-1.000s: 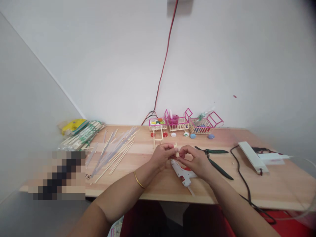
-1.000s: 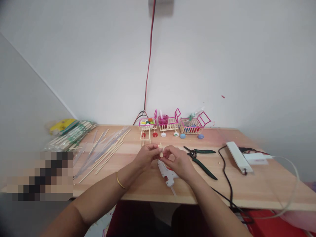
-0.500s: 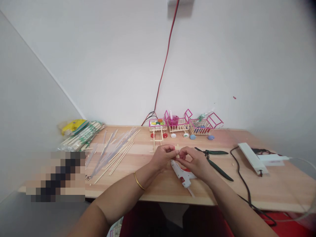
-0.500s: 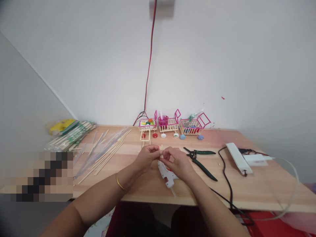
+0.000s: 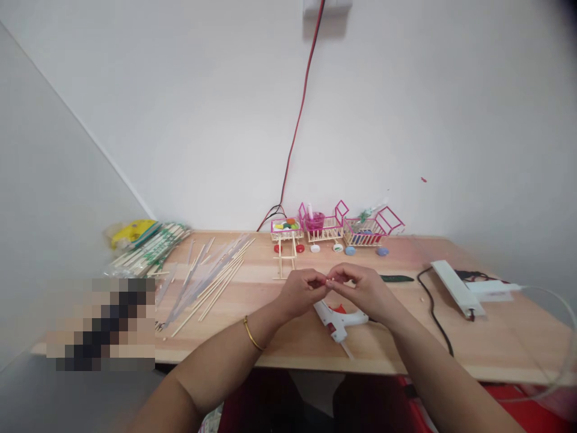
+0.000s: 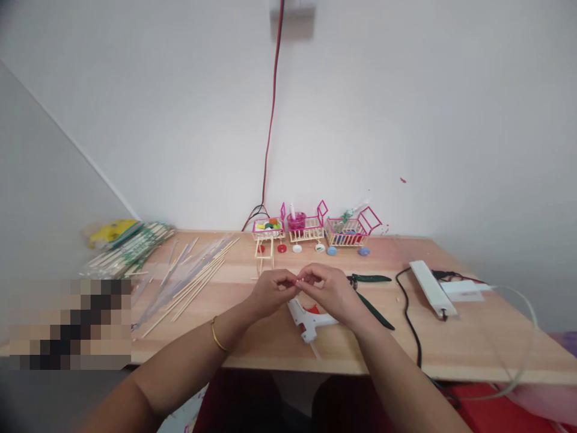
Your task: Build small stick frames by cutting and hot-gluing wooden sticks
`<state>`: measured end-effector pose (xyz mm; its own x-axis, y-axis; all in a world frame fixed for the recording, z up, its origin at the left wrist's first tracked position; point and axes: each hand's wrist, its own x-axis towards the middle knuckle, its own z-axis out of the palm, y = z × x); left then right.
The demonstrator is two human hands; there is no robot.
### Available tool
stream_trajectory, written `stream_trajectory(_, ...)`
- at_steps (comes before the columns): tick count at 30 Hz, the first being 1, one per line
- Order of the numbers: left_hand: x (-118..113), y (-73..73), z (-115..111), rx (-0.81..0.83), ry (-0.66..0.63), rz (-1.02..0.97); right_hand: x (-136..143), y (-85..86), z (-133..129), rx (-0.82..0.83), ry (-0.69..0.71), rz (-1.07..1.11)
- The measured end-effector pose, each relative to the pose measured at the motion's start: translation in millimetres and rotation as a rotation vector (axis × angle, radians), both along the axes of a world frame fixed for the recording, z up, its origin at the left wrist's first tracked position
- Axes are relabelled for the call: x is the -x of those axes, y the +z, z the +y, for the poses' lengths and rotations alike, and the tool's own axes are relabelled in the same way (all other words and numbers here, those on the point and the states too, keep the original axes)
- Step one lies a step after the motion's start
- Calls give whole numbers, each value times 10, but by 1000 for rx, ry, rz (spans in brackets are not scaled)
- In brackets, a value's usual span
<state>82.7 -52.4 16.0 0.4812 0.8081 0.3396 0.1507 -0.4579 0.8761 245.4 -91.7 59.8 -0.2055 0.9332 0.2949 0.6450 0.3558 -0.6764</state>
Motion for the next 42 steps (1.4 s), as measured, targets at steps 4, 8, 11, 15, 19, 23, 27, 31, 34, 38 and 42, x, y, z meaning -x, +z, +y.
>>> stream_trajectory(4, 12, -11, 8, -45, -48, 46, 9, 39, -19, 47, 38, -55)
stream_trajectory(8, 19, -11, 20, -8, -75, 34, -3, 52, -23, 58, 58, -43)
stream_trajectory(11, 27, -7, 38, 54, -123, 4, -5, 58, -24, 54, 44, -31)
stream_trajectory(15, 32, -30, 51, 161, -195, -17, -7, 80, -29, 58, 45, -12)
stream_trajectory(19, 18, -70, 47, 256, -186, -50, -10, 84, -18, 98, 88, 43)
stream_trajectory(23, 9, -80, 54, 362, -192, -148, -26, 38, -3, 52, 78, 38)
stream_trajectory(27, 1, -77, 65, 503, -191, -278, -44, -40, -27, -142, 85, -101)
stream_trajectory(31, -13, -67, 54, 628, -192, -389, -27, -123, -37, -286, 71, -269)
stream_trajectory(34, -13, -34, 36, 642, -179, -407, -3, -169, -15, -368, 71, -336)
stream_trajectory(38, -6, -4, 28, 628, -194, -414, 22, -191, 8, -414, 89, -369)
stream_trajectory(42, -15, -33, 36, 669, -208, -453, 34, -194, 9, -410, 100, -358)
